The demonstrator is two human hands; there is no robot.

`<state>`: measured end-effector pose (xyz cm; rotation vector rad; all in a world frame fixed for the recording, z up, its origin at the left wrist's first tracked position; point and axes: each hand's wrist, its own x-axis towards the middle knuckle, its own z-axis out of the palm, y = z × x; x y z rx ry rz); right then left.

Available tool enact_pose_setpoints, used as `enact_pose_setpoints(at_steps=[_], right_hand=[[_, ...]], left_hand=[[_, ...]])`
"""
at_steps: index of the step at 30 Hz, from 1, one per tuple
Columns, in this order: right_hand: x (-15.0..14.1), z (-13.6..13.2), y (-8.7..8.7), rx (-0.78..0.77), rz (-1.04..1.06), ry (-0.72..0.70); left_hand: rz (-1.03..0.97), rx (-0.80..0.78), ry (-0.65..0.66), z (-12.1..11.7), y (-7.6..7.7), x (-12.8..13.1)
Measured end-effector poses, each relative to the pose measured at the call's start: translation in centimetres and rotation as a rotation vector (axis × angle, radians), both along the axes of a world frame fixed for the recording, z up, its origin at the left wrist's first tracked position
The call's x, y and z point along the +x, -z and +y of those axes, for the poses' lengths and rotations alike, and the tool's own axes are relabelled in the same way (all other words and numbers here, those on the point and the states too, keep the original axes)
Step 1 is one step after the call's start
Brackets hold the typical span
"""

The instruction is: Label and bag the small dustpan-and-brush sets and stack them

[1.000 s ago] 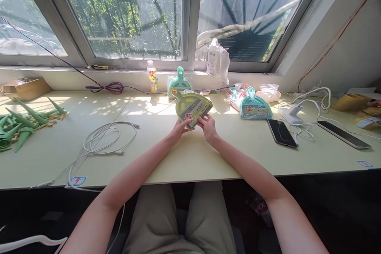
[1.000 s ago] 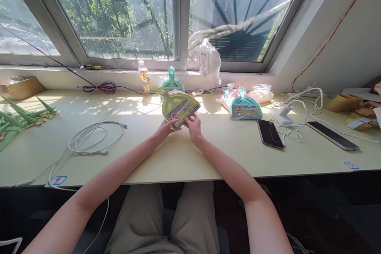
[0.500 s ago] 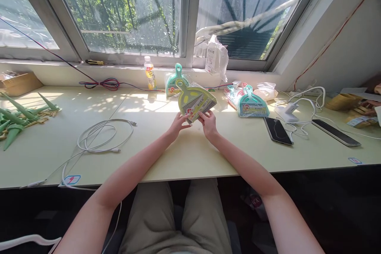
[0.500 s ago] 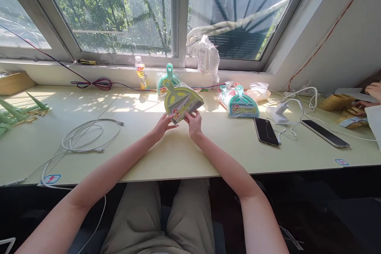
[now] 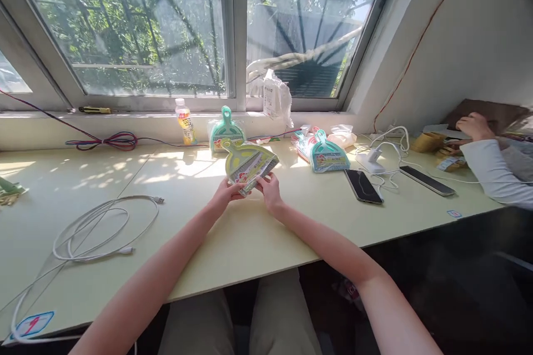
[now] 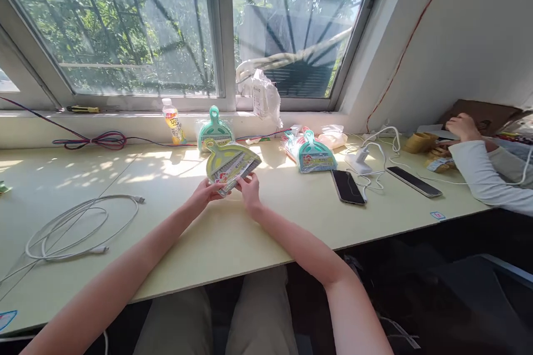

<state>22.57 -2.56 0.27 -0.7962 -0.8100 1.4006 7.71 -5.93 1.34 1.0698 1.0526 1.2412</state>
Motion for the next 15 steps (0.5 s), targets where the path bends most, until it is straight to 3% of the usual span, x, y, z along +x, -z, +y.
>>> enact_pose_setpoints(at_steps=[4,8,15], right_hand=[[-0.3,0.7,0.3,-0.018,-0.002,-0.085],[-0.1,1.4,0.5,-0.062,-0.013,-0.054],[0.5,2.1,0.5,-0.031,-0.032,-0.057]], left_hand=[[0.031,0.053,-0.103,0.6,0.4,-0.3],[0.090,0.042,-0.081,0.9,0.3,-0.2],[0.238,-0.039,0.225,0.9,-0.6,-0.9]])
